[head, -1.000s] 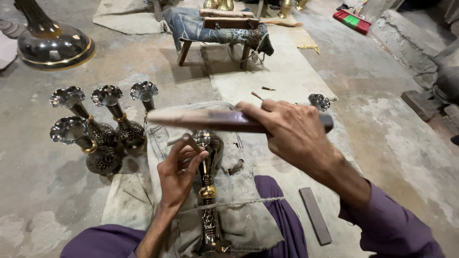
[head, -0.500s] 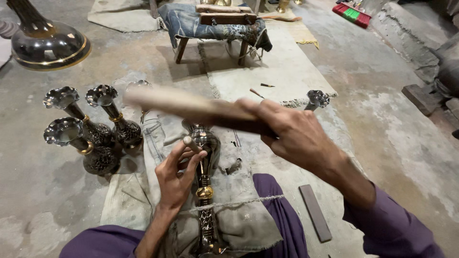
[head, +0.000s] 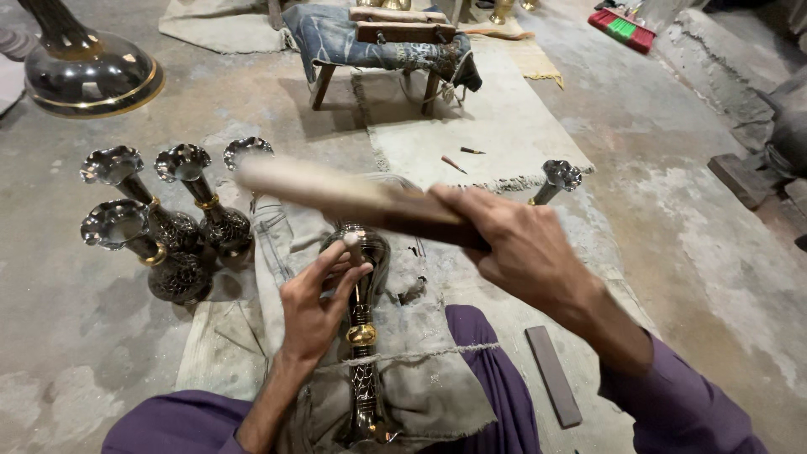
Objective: The person sits on the workshop floor holding a small steel punch against the neck of a brass vase and strikes the punch with a wooden mallet, working repeated blows around the vase's surface to shape and decorate it. Finished and in-progress vases sit on the cloth beside them.
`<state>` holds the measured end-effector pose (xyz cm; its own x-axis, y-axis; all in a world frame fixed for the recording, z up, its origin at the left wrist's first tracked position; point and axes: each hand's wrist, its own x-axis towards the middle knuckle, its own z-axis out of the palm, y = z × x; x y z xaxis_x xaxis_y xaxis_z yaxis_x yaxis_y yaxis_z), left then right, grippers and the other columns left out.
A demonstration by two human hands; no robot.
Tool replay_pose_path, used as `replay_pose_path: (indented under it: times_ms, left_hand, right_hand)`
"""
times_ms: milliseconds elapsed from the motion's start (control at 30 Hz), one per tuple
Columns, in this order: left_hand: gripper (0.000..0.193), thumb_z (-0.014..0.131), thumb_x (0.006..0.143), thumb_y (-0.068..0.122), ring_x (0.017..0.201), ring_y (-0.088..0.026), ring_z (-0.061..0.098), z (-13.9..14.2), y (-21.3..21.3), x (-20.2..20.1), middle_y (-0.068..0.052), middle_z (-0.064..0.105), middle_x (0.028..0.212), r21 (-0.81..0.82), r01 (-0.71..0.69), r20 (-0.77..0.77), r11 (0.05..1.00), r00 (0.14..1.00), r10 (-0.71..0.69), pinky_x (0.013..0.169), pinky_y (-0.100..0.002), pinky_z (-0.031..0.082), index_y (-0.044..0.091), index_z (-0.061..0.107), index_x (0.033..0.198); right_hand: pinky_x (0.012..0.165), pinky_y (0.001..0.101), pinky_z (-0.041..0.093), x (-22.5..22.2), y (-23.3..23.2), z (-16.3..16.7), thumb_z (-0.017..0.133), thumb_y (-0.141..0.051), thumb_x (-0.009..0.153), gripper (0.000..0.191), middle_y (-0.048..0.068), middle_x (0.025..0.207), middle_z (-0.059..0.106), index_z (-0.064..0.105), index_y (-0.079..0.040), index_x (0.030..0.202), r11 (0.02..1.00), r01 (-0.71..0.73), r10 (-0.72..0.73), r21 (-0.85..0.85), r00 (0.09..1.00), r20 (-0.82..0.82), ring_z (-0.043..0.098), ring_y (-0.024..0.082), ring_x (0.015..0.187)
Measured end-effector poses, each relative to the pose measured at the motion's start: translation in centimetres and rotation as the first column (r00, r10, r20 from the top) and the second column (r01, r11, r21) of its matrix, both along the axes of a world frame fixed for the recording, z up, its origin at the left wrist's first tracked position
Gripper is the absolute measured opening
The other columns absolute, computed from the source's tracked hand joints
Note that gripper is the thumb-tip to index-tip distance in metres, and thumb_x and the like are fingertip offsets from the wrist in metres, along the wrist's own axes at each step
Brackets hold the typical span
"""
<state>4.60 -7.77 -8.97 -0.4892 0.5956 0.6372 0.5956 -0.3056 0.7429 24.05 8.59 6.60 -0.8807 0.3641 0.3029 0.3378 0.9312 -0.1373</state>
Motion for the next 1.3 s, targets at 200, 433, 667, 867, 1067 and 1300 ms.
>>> replay_pose_path:
  times_ms: [200,433,667,867,1067,1300]
  left_hand:
    - [0.044,0.073,0.094,0.013,0.094,-0.022,0.081,0.3,0.2,-0.8,-0.011,0.080,0.106,-0.088,0.044,-0.044,0.995,0.998,-0.048,0.077,-0.034,0.068,0.013,0.061,0.137]
    - [0.043,0.070,0.093,0.024,0.086,-0.019,0.081,0.3,1.5,-1.9,-0.008,0.080,0.107,-0.216,0.096,-0.144,0.972,0.981,-0.129,0.073,-0.033,0.068,0.019,0.065,0.135]
    - [0.042,0.071,0.092,0.025,0.080,-0.019,0.078,3.0,1.3,-2.3,-0.008,0.079,0.108,-0.244,0.176,-0.289,0.954,0.926,-0.245,0.068,-0.034,0.064,0.016,0.066,0.133]
    - [0.044,0.072,0.088,0.025,0.063,-0.018,0.073,5.8,2.2,-2.5,-0.005,0.079,0.089,-0.460,0.212,-0.308,0.862,0.872,-0.380,0.060,-0.036,0.060,0.019,0.067,0.132]
    - [0.043,0.071,0.088,0.025,0.061,-0.016,0.071,6.1,2.8,-2.7,-0.001,0.080,0.087,-0.552,0.244,-0.329,0.797,0.815,-0.477,0.055,-0.038,0.057,0.023,0.067,0.130]
    - [0.039,0.061,0.095,0.018,0.057,-0.008,0.067,5.6,3.5,-3.0,0.003,0.080,0.091,-0.609,0.216,-0.379,0.763,0.766,-0.520,0.044,-0.031,0.055,0.030,0.067,0.132]
  right_hand:
    - [0.051,0.0294,0.054,1.0,0.3,-1.4,0.067,-0.015,0.091,0.049,0.006,0.087,0.071,0.056,-0.018,0.139,0.983,0.122,-0.134,-0.138,0.988,-0.082,0.069,0.016,0.066]
    - [0.052,0.0309,0.060,2.8,0.6,-3.6,0.064,-0.009,0.092,0.041,0.007,0.105,0.075,0.058,-0.016,0.132,0.971,0.159,-0.190,-0.178,0.966,-0.173,0.074,0.017,0.074]
    - [0.063,0.0358,0.057,4.9,0.2,-7.6,0.070,-0.006,0.090,0.036,0.009,0.096,0.073,0.060,-0.016,0.122,0.947,0.075,-0.195,-0.312,0.906,-0.376,0.071,0.020,0.079]
    - [0.056,0.0321,0.056,5.9,0.1,-11.2,0.067,-0.003,0.084,0.041,0.008,0.089,0.073,0.062,-0.014,0.124,0.874,0.246,-0.393,-0.418,0.866,-0.311,0.068,0.018,0.067]
    - [0.064,0.0355,0.060,6.8,-1.0,-14.8,0.066,-0.001,0.080,0.050,0.011,0.100,0.073,0.061,-0.011,0.129,0.866,0.356,-0.464,-0.350,0.833,-0.301,0.070,0.020,0.077]
    - [0.066,0.0357,0.060,7.1,-2.0,-18.5,0.067,-0.007,0.084,0.037,0.012,0.091,0.074,0.064,-0.007,0.121,0.849,0.375,-0.509,-0.373,0.769,-0.387,0.072,0.019,0.075]
